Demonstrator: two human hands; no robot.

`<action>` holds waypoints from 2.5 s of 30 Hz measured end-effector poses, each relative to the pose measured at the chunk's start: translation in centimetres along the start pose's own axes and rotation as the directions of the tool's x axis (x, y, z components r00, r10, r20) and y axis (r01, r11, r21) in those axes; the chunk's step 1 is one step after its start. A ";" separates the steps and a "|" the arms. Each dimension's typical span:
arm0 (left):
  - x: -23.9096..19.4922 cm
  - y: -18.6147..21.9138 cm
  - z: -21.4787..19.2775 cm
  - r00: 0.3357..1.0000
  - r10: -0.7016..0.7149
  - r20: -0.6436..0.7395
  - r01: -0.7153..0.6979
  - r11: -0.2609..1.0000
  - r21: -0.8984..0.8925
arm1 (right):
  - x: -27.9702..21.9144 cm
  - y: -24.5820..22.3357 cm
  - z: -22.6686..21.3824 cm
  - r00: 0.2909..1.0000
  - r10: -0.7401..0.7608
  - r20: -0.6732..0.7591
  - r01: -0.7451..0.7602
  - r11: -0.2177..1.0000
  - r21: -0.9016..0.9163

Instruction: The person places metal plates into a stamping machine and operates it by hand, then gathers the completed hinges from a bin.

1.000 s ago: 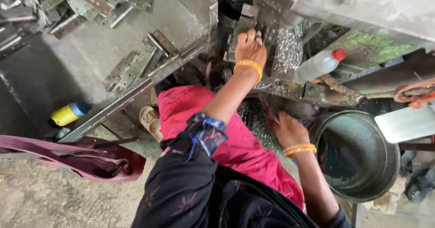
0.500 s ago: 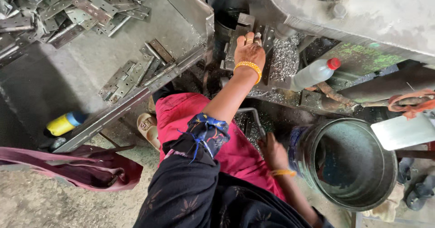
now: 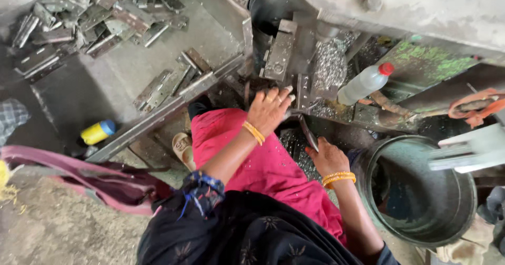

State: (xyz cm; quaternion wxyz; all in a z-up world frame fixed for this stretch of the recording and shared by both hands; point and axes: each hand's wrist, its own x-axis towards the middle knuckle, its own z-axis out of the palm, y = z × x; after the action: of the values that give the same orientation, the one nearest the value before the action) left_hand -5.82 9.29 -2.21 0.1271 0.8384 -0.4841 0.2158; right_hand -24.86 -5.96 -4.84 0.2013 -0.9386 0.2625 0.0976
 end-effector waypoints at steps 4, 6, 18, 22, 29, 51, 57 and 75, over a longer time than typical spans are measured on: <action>3.5 0.8 -0.9 0.975 -0.013 -0.221 -0.011 0.994 -0.109 | -0.2 0.2 0.6 1.000 0.026 -0.001 -0.026 1.000 0.004; 7.4 3.4 -0.9 0.997 -0.032 -0.076 0.032 0.999 0.003 | -0.1 0.4 0.9 0.999 -0.002 -0.043 0.003 0.999 0.032; 5.2 1.6 -0.3 0.926 -0.237 0.295 0.231 0.971 0.058 | -0.1 -0.9 -0.6 0.997 0.060 0.057 -0.053 0.992 -0.114; 7.2 1.2 1.9 0.913 -0.255 0.319 0.229 0.966 0.117 | 1.2 0.2 -1.9 0.998 -0.009 0.061 0.020 0.984 -0.179; 9.1 1.4 2.7 0.877 -0.300 0.374 0.266 0.953 0.143 | -0.7 2.3 7.5 0.992 0.102 -0.072 -0.100 0.994 0.032; 12.4 0.8 4.6 0.827 -0.327 0.457 0.283 0.945 0.163 | 1.3 4.1 6.6 0.984 -0.159 0.078 0.175 0.930 -0.324; 10.8 0.5 6.6 0.915 -0.292 0.277 0.240 0.948 0.208 | 0.9 2.8 6.1 0.997 0.078 -0.025 -0.076 0.994 0.083; 3.7 -6.2 -0.4 0.836 -0.494 -0.239 0.435 0.862 -0.260 | 1.0 3.3 3.9 0.992 0.121 -0.024 -0.123 0.988 -0.091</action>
State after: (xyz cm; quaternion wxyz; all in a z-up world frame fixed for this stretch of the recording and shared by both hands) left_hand 1.06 9.74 -0.05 0.3286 0.8722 -0.2591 0.2532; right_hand -26.08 -7.26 -9.69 0.1491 -0.9299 0.3167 0.1131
